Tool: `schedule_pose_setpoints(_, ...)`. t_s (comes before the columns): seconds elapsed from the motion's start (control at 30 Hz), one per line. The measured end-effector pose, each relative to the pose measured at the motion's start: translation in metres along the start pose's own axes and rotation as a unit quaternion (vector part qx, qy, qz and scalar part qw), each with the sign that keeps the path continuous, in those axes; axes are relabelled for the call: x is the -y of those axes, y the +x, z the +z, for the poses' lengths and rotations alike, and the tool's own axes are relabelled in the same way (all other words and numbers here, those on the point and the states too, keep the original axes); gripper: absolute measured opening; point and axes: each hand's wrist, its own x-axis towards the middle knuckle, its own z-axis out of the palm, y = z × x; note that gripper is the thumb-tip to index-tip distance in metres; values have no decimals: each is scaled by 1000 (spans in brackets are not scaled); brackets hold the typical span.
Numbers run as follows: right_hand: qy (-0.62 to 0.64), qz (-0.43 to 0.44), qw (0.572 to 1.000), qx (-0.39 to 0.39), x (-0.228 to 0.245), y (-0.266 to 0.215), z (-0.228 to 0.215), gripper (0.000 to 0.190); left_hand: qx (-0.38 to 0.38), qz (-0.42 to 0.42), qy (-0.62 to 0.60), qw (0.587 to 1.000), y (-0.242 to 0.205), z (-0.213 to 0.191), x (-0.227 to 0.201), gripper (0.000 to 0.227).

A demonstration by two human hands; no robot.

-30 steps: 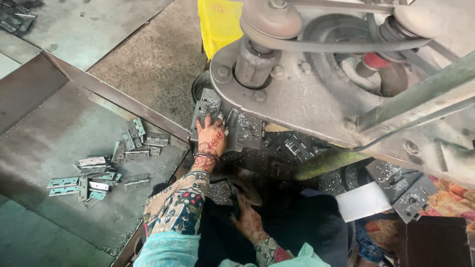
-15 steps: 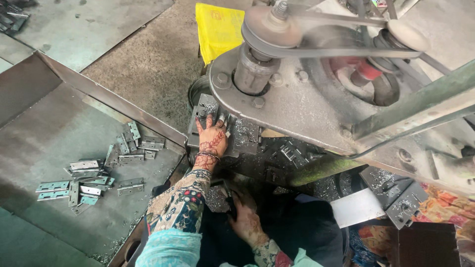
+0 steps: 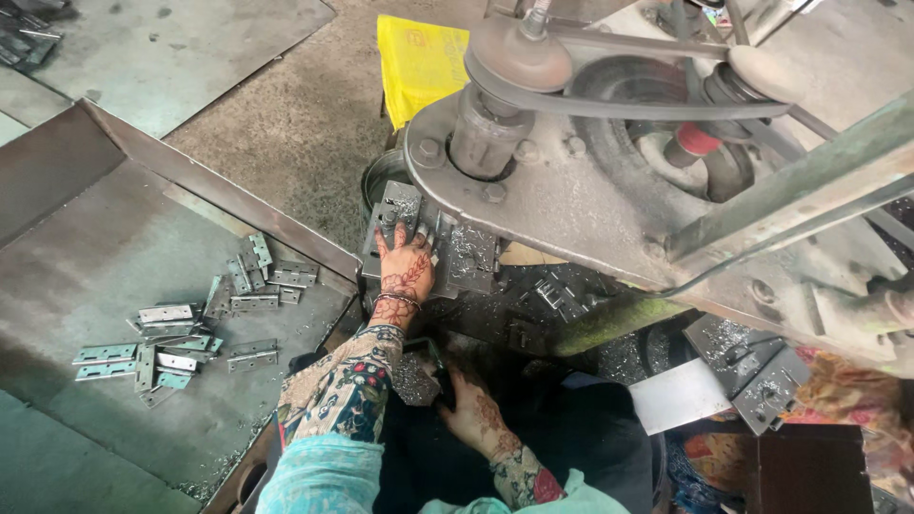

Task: The person sits on the floor and repeatedly places small metal brackets into a press machine, activates the press, and removes the processed pieces. The finished brackets are placed into a metal bin beside the machine.

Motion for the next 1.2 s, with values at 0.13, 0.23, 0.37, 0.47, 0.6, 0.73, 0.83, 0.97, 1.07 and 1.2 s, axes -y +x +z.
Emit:
schedule_pose_setpoints(0.13,-11,47,998,50,17,5,-23,82,-30,28,11,999,-22,-10,0,44)
schedule_pose_setpoints(0.23,-9,26,999,16,22,2,-26,82,-25,43,21,999,-52,-19,-2,37)
schedule_pose_setpoints(0.37,-11,41,999,24,25,3,-24,85,29,59,2,998,-90,-32,-4,28)
schedule_pose_setpoints(0.47,-9,40,999,22,22,4,-23,84,-37,82,-20,996,-96,-33,-6,38)
schedule_pose_setpoints(0.6,-9,53,998,31,14,3,-17,83,-109,97,33,989,-87,-23,-7,52)
schedule_pose_setpoints(0.73,-39,-11,999,-3,3,10,-14,78,-128,107,44,985,-81,-23,-7,43)
schedule_pose_setpoints(0.83,7,-72,984,-161,-5,20,-20,62,-166,111,-53,978,-86,-31,-4,40)
schedule_pose_setpoints(0.97,183,-85,944,-262,-10,49,-41,62,-155,53,-222,961,-86,-41,9,40)
schedule_pose_setpoints(1.07,368,-65,892,-254,-12,77,-50,59,-134,67,-302,941,-74,-38,16,25)
schedule_pose_setpoints(1.2,510,-110,822,-227,-17,103,-54,45,-102,72,-417,900,-62,-30,13,26)
